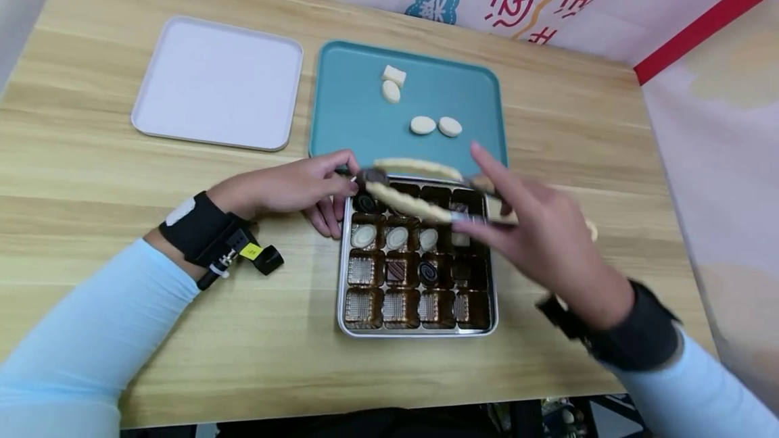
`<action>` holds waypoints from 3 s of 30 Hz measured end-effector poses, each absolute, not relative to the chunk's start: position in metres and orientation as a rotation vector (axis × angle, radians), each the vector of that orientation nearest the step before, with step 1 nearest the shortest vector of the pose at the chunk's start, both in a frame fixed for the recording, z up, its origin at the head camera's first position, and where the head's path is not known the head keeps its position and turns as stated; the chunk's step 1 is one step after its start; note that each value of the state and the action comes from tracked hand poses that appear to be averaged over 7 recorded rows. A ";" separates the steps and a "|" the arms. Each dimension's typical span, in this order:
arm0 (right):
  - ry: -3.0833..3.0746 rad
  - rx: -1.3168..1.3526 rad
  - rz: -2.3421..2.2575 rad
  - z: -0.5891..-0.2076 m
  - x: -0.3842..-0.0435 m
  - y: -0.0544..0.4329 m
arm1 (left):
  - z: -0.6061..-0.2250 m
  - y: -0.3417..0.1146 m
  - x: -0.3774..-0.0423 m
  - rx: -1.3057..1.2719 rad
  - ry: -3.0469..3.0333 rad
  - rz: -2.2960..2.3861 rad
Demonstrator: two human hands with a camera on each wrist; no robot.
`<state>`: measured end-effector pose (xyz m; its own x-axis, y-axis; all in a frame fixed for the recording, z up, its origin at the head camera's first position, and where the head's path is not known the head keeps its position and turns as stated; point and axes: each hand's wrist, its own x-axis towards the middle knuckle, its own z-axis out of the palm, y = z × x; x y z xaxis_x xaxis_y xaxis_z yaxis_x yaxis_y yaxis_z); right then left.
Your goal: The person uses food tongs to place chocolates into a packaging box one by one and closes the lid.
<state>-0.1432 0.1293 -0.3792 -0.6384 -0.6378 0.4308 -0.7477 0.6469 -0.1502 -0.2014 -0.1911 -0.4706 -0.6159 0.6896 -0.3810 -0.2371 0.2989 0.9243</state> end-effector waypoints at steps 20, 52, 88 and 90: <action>-2.586 1.152 0.378 -0.408 -0.079 0.150 | -0.471 -0.189 -0.204 0.394 1.801 1.412; -2.649 1.142 0.222 -0.386 -0.071 0.139 | -0.469 -0.188 -0.205 0.407 1.801 1.417; -2.471 0.870 0.073 -0.380 -0.178 0.153 | -0.468 -0.189 -0.203 0.412 1.766 1.438; -2.479 0.899 0.014 -0.387 -0.193 0.157 | -0.468 -0.189 -0.203 0.418 1.761 1.436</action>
<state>-0.1935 0.1566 -0.3871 -0.6576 -0.5985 0.4575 -0.6036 0.7820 0.1553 -0.2027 -0.1885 -0.4685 -0.6194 0.6898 -0.3750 -0.2285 0.2986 0.9266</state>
